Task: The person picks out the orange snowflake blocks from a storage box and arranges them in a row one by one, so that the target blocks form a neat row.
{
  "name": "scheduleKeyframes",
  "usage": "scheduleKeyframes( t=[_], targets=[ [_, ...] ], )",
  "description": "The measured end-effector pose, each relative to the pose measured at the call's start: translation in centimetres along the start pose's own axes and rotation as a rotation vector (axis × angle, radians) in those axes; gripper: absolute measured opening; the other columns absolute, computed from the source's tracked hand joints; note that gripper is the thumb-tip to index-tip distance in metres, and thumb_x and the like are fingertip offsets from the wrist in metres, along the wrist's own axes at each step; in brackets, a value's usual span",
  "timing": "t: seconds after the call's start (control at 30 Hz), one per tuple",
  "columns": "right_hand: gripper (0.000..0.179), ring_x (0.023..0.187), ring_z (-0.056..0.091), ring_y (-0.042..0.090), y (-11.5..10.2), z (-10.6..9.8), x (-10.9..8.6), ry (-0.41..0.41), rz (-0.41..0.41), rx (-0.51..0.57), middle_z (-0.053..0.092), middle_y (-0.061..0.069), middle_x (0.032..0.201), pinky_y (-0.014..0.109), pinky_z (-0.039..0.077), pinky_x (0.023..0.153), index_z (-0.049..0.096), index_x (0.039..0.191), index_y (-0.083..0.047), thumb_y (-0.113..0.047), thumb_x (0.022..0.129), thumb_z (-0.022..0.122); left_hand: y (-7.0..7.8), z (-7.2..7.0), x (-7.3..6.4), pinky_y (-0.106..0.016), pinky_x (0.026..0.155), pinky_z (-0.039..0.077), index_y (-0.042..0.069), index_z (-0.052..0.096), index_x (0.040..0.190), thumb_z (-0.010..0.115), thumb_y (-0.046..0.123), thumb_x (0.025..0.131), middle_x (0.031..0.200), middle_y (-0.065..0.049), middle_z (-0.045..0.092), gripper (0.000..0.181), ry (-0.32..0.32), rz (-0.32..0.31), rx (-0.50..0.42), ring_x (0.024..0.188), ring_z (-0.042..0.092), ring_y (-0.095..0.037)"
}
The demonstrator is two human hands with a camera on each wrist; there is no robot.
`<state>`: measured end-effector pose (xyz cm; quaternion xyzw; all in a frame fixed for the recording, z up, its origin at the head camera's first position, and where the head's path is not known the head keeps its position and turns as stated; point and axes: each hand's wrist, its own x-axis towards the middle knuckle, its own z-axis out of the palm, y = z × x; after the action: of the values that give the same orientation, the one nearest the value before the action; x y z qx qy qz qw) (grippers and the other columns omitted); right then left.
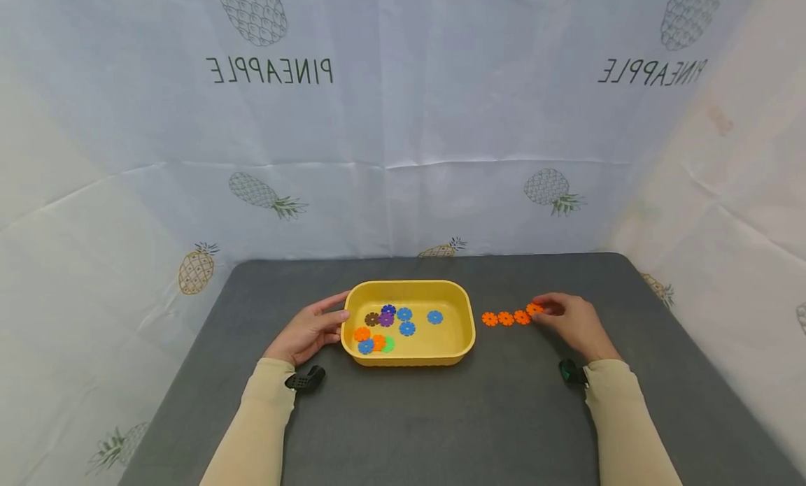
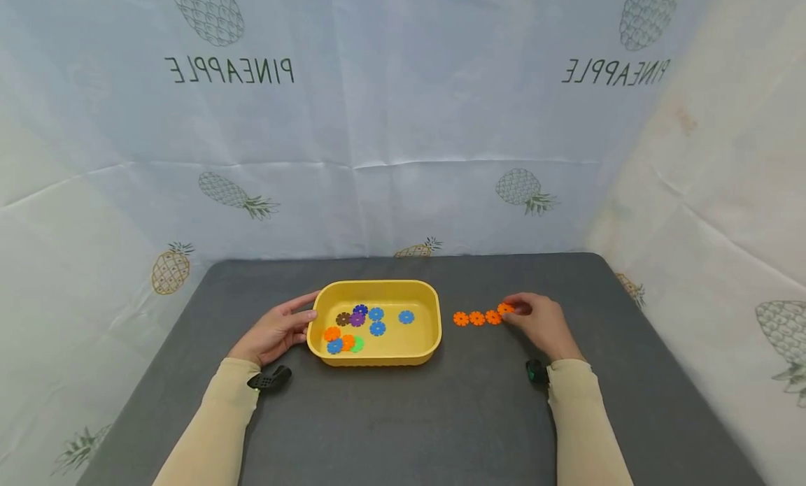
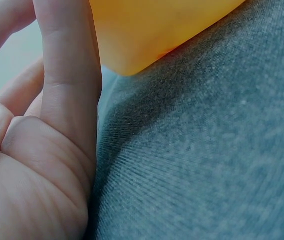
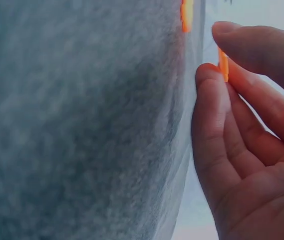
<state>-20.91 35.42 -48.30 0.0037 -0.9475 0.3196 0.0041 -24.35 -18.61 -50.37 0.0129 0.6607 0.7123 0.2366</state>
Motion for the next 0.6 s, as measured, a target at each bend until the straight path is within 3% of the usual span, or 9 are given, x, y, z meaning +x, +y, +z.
scheduleKeyframes(
  t=[0.6],
  targets=[
    [0.039,0.104,0.068,0.035,0.43,-0.37,-0.33,-0.018,0.018,-0.058,0.073,0.022,0.12,0.058,0.058,0.091,0.075,0.131,-0.002,-0.023,0.099,0.081,-0.06,0.16,-0.23,-0.024,0.077,0.064,0.021,0.043,0.168,0.075,0.026,0.105,0.104,-0.003,0.076,0.071,0.008,0.007,-0.001,0.075,0.07,-0.01]
  ],
)
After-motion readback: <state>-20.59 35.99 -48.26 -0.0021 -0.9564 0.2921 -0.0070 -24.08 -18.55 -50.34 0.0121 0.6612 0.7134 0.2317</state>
